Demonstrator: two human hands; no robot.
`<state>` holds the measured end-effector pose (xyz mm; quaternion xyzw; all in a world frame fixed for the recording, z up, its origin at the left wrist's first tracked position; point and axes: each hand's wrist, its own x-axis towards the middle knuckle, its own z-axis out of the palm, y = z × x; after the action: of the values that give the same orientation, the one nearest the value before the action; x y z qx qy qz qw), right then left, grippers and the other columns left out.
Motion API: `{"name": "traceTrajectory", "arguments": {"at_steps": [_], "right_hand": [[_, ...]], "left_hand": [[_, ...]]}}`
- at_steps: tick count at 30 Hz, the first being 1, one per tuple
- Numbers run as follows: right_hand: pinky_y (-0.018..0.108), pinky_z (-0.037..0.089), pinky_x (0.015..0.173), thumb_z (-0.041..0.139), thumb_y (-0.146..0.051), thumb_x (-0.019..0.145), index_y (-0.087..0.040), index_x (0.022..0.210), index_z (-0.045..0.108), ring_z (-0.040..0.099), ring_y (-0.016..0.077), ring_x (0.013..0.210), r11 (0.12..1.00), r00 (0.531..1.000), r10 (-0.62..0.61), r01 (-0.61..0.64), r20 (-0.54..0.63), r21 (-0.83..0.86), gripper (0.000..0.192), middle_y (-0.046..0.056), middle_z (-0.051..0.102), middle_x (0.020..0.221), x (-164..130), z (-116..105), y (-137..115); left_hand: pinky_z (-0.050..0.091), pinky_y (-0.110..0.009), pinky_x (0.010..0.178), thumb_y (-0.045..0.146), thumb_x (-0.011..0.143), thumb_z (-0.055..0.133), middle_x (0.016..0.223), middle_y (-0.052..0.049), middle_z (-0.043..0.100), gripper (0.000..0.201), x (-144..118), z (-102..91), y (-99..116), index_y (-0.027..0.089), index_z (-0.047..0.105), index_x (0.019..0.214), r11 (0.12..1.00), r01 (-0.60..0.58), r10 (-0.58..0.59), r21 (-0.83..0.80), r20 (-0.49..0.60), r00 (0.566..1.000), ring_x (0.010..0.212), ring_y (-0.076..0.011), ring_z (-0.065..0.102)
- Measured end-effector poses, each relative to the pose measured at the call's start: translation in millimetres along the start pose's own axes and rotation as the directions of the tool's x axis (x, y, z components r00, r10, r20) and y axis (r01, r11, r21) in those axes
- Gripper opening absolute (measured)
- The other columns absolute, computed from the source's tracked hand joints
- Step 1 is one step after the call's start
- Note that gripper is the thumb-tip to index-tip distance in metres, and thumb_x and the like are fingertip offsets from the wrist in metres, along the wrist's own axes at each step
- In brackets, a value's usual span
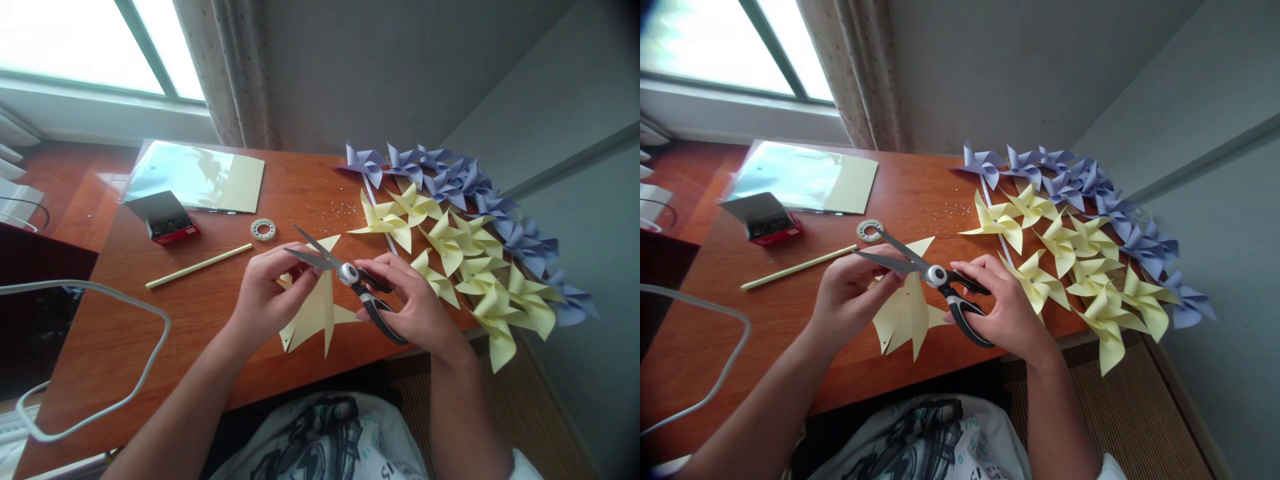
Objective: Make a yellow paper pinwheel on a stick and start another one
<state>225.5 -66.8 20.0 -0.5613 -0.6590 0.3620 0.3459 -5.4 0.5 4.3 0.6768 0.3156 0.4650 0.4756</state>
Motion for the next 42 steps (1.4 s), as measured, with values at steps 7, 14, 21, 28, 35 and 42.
{"name": "traceTrajectory", "arguments": {"at_steps": [7, 14, 21, 28, 35, 42], "right_hand": [[0.034, 0.056, 0.086, 0.086, -0.028, 0.076, -0.030, 0.132, 0.065, 0.063, 0.0178, 0.092, 1.000, 1.000, -0.013, 0.013, 0.000, -0.019, 0.060, 0.004, 0.060, 0.110, -0.1, -1.8, -2.4], [0.033, 0.056, 0.086, 0.085, -0.028, 0.077, -0.029, 0.132, 0.066, 0.064, 0.0172, 0.091, 0.999, 1.000, -0.011, 0.012, 0.002, -0.045, 0.058, 0.004, 0.060, 0.110, -0.6, -4.0, -3.2], [0.031, 0.057, 0.085, 0.084, -0.030, 0.079, -0.030, 0.132, 0.066, 0.063, 0.0163, 0.091, 0.998, 1.000, -0.016, 0.017, 0.007, -0.054, 0.056, 0.003, 0.060, 0.110, -0.2, -4.2, -5.9], [0.034, 0.056, 0.083, 0.084, -0.034, 0.079, -0.031, 0.128, 0.068, 0.064, 0.0185, 0.091, 0.999, 0.997, 0.032, -0.034, -0.068, -0.033, 0.052, 0.004, 0.061, 0.108, 3.8, 0.7, 1.1], [0.029, 0.055, 0.073, 0.090, -0.041, 0.070, -0.024, 0.115, 0.073, 0.063, 0.0160, 0.084, 0.917, 0.964, 0.222, -0.156, -0.144, 0.368, 0.050, 0.003, 0.064, 0.100, 30.5, 16.0, 7.9], [0.028, 0.049, 0.057, 0.058, -0.066, 0.091, -0.019, 0.103, 0.072, 0.057, 0.0146, 0.064, 0.617, 0.963, 0.250, -0.242, 0.105, 0.749, 0.051, 0.001, 0.059, 0.071, 63.0, 27.6, 15.0]], "left_hand": [[0.047, -0.025, 0.060, 0.015, 0.092, 0.064, 0.081, -0.005, 0.072, 0.014, 1.4, -0.4, 0.6, 0.018, 0.078, 0.094, 0.999, -0.044, 0.044, 0.008, 0.012, 0.999, 0.066, -0.0137, 0.059], [0.047, -0.025, 0.060, 0.014, 0.091, 0.063, 0.082, -0.006, 0.073, 0.015, 3.1, -0.5, 1.6, 0.017, 0.078, 0.091, 0.998, -0.058, 0.058, 0.021, 0.014, 0.998, 0.066, -0.0135, 0.059], [0.048, -0.024, 0.060, 0.015, 0.090, 0.064, 0.078, -0.005, 0.072, 0.014, 3.3, 0.0, 2.7, 0.017, 0.078, 0.089, 0.997, -0.053, 0.053, 0.047, 0.012, 0.999, 0.065, -0.0134, 0.059], [0.046, -0.024, 0.057, 0.021, 0.090, 0.066, 0.072, -0.003, 0.066, 0.010, 1.0, 2.9, 2.0, 0.017, 0.074, 0.085, 0.997, 0.032, -0.030, 0.068, -0.041, 0.999, 0.063, -0.0130, 0.055], [0.044, -0.024, 0.056, 0.025, 0.090, 0.067, 0.069, -0.001, 0.062, 0.012, 0.6, 3.1, -0.3, 0.017, 0.069, 0.082, 0.992, 0.110, -0.104, 0.055, -0.098, 0.990, 0.061, -0.0127, 0.055], [0.044, -0.023, 0.054, 0.027, 0.091, 0.068, 0.068, -0.001, 0.062, 0.014, 0.9, 2.6, -1.1, 0.015, 0.069, 0.084, 0.992, 0.130, -0.127, 0.009, -0.132, 0.983, 0.060, -0.0120, 0.055]]}}
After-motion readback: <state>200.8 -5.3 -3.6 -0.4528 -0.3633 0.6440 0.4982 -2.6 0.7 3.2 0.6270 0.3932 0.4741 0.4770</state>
